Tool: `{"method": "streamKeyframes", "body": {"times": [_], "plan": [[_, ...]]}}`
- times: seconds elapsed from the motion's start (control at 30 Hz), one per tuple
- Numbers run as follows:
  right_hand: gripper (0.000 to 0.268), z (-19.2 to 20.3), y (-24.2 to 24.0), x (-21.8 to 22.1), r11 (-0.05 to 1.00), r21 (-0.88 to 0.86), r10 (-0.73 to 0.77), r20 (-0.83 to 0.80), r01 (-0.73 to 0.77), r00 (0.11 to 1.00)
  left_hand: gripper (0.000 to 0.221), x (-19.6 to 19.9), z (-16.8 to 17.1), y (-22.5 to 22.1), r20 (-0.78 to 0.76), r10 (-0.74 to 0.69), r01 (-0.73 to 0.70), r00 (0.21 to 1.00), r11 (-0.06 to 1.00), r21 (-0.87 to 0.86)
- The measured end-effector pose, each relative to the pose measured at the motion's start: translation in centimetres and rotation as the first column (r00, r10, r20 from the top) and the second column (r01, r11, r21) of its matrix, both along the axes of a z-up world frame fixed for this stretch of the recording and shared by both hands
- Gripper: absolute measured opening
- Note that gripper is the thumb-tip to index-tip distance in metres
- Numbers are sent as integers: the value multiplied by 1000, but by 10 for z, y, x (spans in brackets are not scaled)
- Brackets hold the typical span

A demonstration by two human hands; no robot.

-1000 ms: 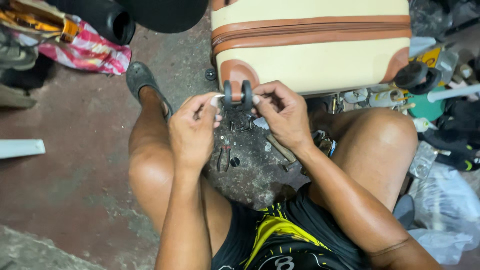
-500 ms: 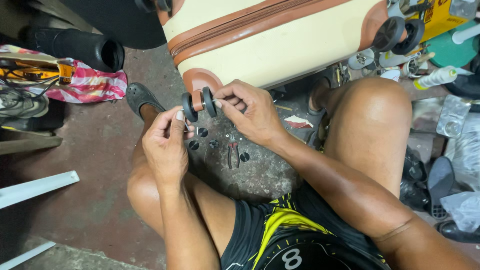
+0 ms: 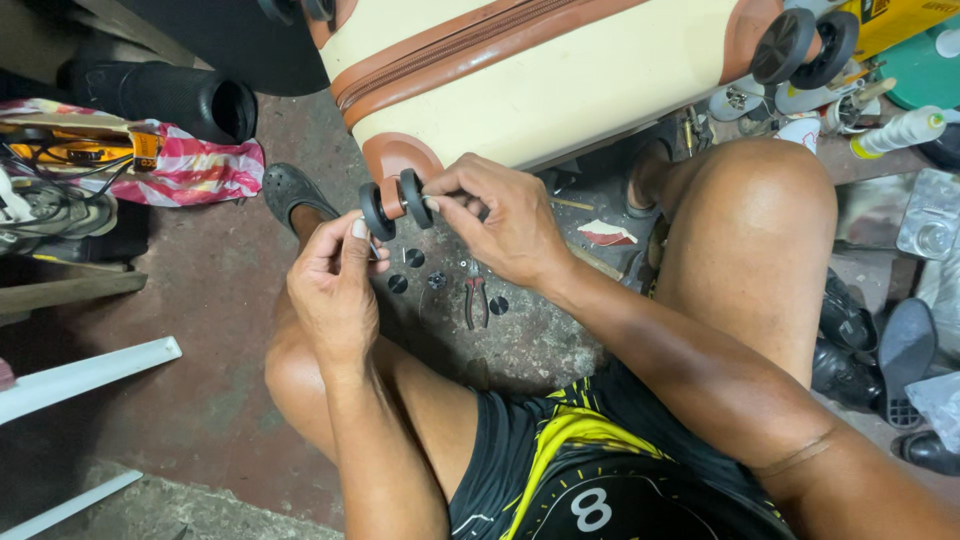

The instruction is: The person assembles and repairs a set of dual luggage wheels, placing the wheels into the housing, inserting a metal axle pin through them, and securing the assembly to a suitcase using screws.

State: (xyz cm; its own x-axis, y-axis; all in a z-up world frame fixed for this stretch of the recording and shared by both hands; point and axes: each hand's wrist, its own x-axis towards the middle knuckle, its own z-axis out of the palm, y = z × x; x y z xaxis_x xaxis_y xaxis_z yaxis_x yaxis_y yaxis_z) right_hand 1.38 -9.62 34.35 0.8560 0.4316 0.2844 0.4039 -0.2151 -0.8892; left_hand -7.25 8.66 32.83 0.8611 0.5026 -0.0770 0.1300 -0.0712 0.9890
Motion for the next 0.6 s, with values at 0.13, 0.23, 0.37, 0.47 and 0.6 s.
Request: {"method": "streamKeyframes", "body": {"times": [0.13, 0.23, 0.37, 0.47, 0.6], "plan": [[9, -1, 3, 0, 1000, -6, -16, -105, 16, 994, 19, -1, -2, -1, 3, -3, 3, 1000, 999, -32], [9, -1, 3, 1, 1000, -9, -9, -103, 8, 995, 19, 0, -1, -2, 2, 7, -7, 1000, 999, -32], [11, -2, -2, 2, 999, -36, 3, 265, 6, 964, 19, 0, 2, -2, -5, 10, -10, 1000, 1000, 1], [13, -5, -2, 4, 998, -55, 23, 299, -7, 954, 18, 0, 5, -4, 3, 18, -18, 1000, 999, 42], [8, -8, 1, 11, 1000, 0, 27, -265, -28, 964, 15, -1, 9, -9, 84, -3, -3, 996, 997, 71]]}}
